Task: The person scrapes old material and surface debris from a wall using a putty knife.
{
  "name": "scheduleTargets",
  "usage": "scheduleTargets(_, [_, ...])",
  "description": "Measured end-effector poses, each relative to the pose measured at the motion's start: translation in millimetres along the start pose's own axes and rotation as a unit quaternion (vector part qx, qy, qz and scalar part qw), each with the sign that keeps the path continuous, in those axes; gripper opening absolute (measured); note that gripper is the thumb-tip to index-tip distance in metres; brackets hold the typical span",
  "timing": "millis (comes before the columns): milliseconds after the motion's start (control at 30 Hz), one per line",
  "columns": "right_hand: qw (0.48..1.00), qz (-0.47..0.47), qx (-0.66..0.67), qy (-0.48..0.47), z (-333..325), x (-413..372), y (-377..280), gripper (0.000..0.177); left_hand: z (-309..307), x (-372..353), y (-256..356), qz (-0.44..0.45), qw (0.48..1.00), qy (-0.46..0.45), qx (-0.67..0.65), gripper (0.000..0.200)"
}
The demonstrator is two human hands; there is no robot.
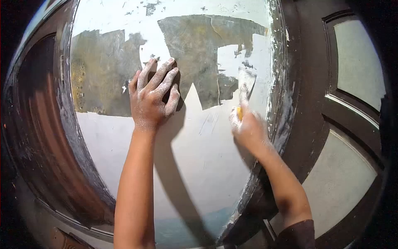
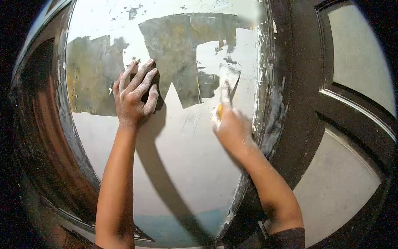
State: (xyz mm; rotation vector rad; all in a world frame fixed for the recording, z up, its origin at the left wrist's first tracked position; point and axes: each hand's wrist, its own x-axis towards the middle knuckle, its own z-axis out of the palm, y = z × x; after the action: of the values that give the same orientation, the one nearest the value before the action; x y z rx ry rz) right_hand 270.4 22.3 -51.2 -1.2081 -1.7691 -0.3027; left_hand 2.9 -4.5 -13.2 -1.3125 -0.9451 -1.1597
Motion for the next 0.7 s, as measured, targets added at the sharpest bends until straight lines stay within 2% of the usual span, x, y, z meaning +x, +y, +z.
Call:
scheduleTargets(67, [0.998,-0.005,-0.042,-0.053,-1,-13,-4,0.073,1,-1,-1,0.000,1.000,0.002,-0.002,0.037])
scheduleTargets(100, [0.998,-0.024,-0.056,-0.036,-2,-11,3,0.080,2,0,-1,0.002,1.000,0.004,-0.004,0.037])
scheduleTargets(267, [0.999,-0.037,-0.011,-0.001,-4,5,22,0.074,1,0,-1,0.005,1.000,0.015,-0.002,0.037])
scheduleTargets(367, [0.998,0.012,-0.009,-0.060,-8,-17,7,0.073,0,1,-1,0.012,1.000,0.017,-0.008,0.037])
scheduleTargets(433, [0.999,-0.007,0.012,-0.039,-16,-6,13,0.072,0,0,-1,0.006,1.000,0.010,-0.006,0.039])
scheduleTargets(467, [0.999,-0.037,0.021,-0.003,-17,3,20,0.070,0,1,-1,0.011,1.000,0.008,-0.003,0.039])
scheduleTargets(567, [0.999,-0.032,-0.017,0.009,-12,18,36,0.060,2,2,-2,0.023,1.000,0.007,0.000,0.040])
scheduleTargets(600, [0.999,-0.032,-0.015,0.010,-14,12,33,0.060,2,2,-3,0.020,1.000,0.009,-0.007,0.040])
scheduleTargets(667, [0.999,0.019,0.008,-0.049,-16,-9,23,0.049,-2,2,1,0.013,1.000,0.006,-0.005,0.040])
scheduleTargets(700, [1.000,-0.009,0.024,-0.016,-14,-14,23,0.047,-1,1,-1,0.012,1.000,0.006,-0.011,0.040])
